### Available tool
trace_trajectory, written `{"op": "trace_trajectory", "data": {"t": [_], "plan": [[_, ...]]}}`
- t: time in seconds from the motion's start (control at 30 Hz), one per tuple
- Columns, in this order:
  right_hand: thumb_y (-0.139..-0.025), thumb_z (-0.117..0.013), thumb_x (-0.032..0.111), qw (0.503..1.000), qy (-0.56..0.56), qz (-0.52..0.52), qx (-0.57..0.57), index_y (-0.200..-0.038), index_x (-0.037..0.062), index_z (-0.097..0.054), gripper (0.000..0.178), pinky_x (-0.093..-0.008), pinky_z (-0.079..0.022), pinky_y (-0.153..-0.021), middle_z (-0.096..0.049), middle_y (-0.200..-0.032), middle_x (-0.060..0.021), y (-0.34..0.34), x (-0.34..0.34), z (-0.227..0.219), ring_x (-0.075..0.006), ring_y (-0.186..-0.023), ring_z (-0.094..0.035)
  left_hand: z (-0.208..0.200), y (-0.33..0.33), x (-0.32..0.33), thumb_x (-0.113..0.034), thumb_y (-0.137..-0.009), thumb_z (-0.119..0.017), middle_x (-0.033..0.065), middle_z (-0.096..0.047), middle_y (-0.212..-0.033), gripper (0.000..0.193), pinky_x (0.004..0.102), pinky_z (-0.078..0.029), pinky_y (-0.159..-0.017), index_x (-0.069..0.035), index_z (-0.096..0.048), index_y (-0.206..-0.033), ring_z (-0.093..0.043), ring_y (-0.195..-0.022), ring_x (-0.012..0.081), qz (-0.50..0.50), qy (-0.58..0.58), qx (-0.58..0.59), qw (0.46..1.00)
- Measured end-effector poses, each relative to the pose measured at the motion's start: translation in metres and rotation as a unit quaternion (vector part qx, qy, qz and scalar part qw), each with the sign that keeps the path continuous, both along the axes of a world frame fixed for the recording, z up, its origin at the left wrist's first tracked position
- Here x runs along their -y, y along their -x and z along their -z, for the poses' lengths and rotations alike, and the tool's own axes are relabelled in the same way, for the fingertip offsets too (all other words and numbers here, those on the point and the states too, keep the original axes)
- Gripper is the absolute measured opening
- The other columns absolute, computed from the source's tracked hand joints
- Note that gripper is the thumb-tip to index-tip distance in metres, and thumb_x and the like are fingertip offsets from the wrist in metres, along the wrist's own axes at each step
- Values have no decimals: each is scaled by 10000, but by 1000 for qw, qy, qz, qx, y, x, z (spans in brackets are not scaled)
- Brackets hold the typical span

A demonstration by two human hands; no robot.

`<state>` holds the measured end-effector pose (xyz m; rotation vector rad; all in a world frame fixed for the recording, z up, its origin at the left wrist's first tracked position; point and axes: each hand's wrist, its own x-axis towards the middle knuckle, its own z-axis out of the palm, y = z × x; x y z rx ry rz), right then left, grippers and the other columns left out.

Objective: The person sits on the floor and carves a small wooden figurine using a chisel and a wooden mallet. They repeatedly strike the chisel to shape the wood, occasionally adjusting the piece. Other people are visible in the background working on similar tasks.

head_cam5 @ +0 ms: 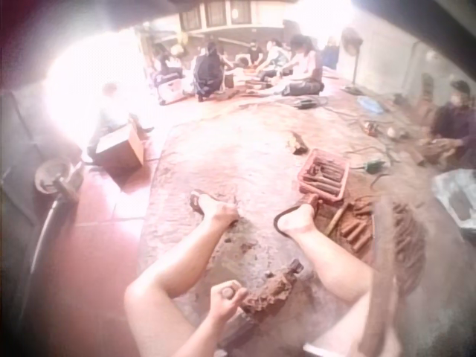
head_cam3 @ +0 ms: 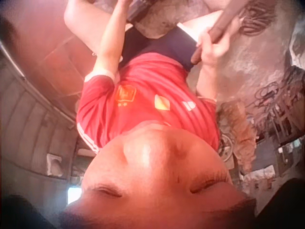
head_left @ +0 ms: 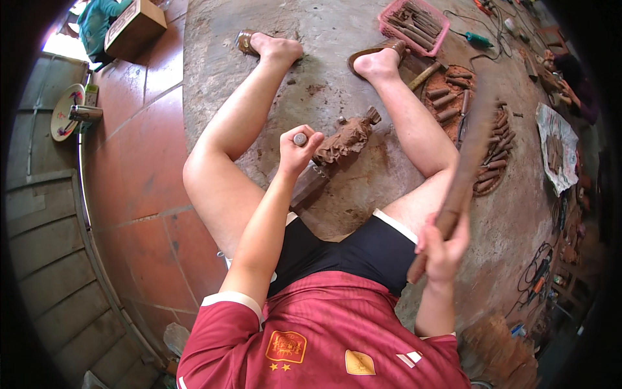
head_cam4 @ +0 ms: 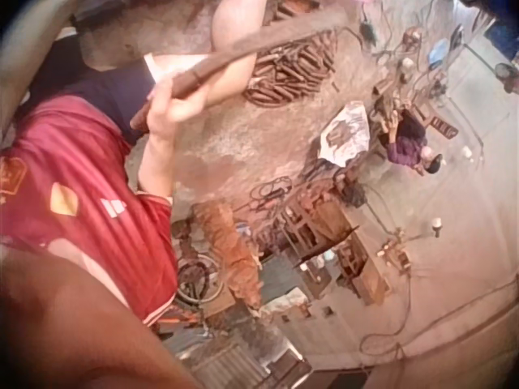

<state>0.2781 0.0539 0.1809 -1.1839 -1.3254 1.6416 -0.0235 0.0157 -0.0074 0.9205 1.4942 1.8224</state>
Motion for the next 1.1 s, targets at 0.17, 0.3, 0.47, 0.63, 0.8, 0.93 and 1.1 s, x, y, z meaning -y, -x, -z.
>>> {"op": "trace_trajectory", "data": {"t": [0.17, 0.3, 0.47, 0.63, 0.8, 0.93, 1.1], "plan": [[-760, -592, -78, 994, 22, -84, 68, -1518, -1, -219, 848, -202, -442, -506, -536, -837, -20, 8, 16, 39, -55, -590, -497, 5, -7, 7, -200, -970, -611, 18, -540, -656, 316, 248, -388, -559, -36, -523, -715, -471, -598, 79, -43, 63, 8, 997], [-743, -594, -70, 989, 31, -115, 86, -1509, -38, -219, 853, -209, -459, -624, -542, -913, -18, 13, 17, 48, -66, -724, -516, 8, -7, 17, -149, -960, -606, 26, -503, -602, 296, 264, -370, -532, -43, -491, -708, -450, -552, 95, -53, 72, 53, 995], [-740, -594, -60, 991, 9, -106, 86, -1506, -48, -218, 853, -216, -466, -657, -553, -960, -25, 13, 14, 49, -75, -750, -529, 0, -12, 11, -60, -911, -604, 23, -452, -560, 262, 281, -351, -498, -47, -443, -706, -398, -488, 105, -56, -29, 157, 986], [-735, -592, -55, 990, -2, -110, 83, -1501, -61, -218, 852, -220, -471, -676, -560, -994, -32, 13, 12, 45, -76, -758, -532, 12, -9, 13, -150, -907, -676, 10, -527, -603, 313, 248, -391, -517, -61, -472, -687, -476, -541, 79, -77, 2, 76, 994], [-730, -594, -44, 989, 7, -123, 87, -1500, -66, -216, 858, -222, -474, -698, -572, -1030, -54, 17, 14, 41, -81, -767, -540, 9, -17, 18, -260, -957, -641, 37, -549, -653, 338, 268, -421, -582, -43, -500, -740, -530, -625, 122, -104, 28, -5, 994], [-724, -600, -31, 984, -7, -144, 100, -1496, -75, -218, 862, -234, -489, -730, -592, -1109, -101, 16, 15, 44, -109, -800, -574, 3, -26, 21, -251, -966, -626, 30, -543, -663, 327, 278, -430, -635, -44, -502, -745, -523, -654, 122, -97, 74, 41, 992], [-720, -606, -11, 980, -3, -158, 125, -1473, -120, -219, 854, -295, -423, -986, -496, -1354, -230, 16, 16, 48, -236, -1177, -541, 7, -26, 21, -100, -944, -598, 25, -481, -626, 300, 287, -382, -605, -53, -453, -686, -439, -602, 124, -60, -4, 138, 989]]}}
